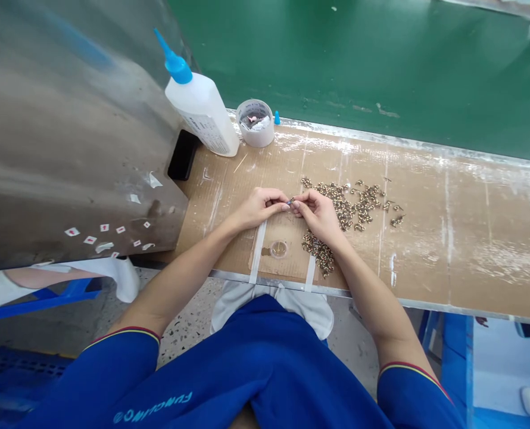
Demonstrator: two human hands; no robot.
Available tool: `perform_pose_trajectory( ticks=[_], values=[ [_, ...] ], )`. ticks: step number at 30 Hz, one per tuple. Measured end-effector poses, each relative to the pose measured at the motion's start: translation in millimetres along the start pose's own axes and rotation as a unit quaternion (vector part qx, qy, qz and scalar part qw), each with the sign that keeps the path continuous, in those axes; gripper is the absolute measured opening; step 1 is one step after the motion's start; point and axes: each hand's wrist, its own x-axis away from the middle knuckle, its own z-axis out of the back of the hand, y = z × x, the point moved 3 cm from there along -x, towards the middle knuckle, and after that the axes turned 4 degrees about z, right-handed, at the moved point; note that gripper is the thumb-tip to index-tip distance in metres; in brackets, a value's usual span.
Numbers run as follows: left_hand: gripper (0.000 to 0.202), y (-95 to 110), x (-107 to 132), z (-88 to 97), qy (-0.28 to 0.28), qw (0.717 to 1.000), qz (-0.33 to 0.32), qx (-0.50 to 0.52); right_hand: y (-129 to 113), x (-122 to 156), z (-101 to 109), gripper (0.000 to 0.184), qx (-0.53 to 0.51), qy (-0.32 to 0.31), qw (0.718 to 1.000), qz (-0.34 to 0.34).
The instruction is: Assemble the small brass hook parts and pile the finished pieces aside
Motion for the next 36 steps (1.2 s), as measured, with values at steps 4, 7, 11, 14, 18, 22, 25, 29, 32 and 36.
perform_pose_trajectory(
  ticks=[4,7,11,14,18,22,25,29,32,36],
  values=[
    [0.018,-3.6,-1.4,-3.1,0.001,1.000,-0.012,-0.024,-0.3,-0.6,-0.5,0.035,0.003,-0.021,1.000,0.004],
    [0.017,-5.5,-1.6,-5.4,0.003,0.998,-0.031,-0.045,-0.8,-0.9,-1.0,0.033,0.020,-0.046,0.999,0.005],
    [0.017,-8.6,0.3,-8.1,0.021,0.995,-0.055,-0.084,0.2,-0.8,-1.9,0.032,0.033,-0.044,0.999,0.000],
    [0.018,-9.8,2.4,-9.8,0.038,0.989,-0.083,-0.115,-0.1,0.1,-3.1,0.032,0.030,-0.040,0.999,0.002],
    [0.020,-6.4,4.0,-9.0,0.058,0.984,-0.129,-0.112,-2.3,1.8,-3.1,0.034,0.005,-0.029,1.000,0.002],
    [0.019,-2.5,3.0,-4.8,0.060,0.985,-0.139,-0.080,-3.1,1.1,-2.2,0.034,-0.013,-0.012,1.000,0.018],
    [0.017,-1.5,2.2,-2.0,0.047,0.989,-0.126,-0.066,-2.2,-1.0,-0.6,0.033,-0.004,0.003,0.999,0.036],
    [0.021,-0.7,2.0,-0.8,0.032,0.991,-0.109,-0.074,-2.7,-1.8,1.6,0.032,0.008,0.016,0.999,0.045],
    [0.024,-0.6,1.6,-1.4,0.030,0.989,-0.116,-0.084,-4.4,-1.0,1.5,0.031,0.006,0.011,0.999,0.045],
    [0.028,-1.9,1.4,-4.1,0.036,0.981,-0.161,-0.101,-6.1,-0.6,0.5,0.030,0.008,-0.001,0.999,0.047]
  ],
)
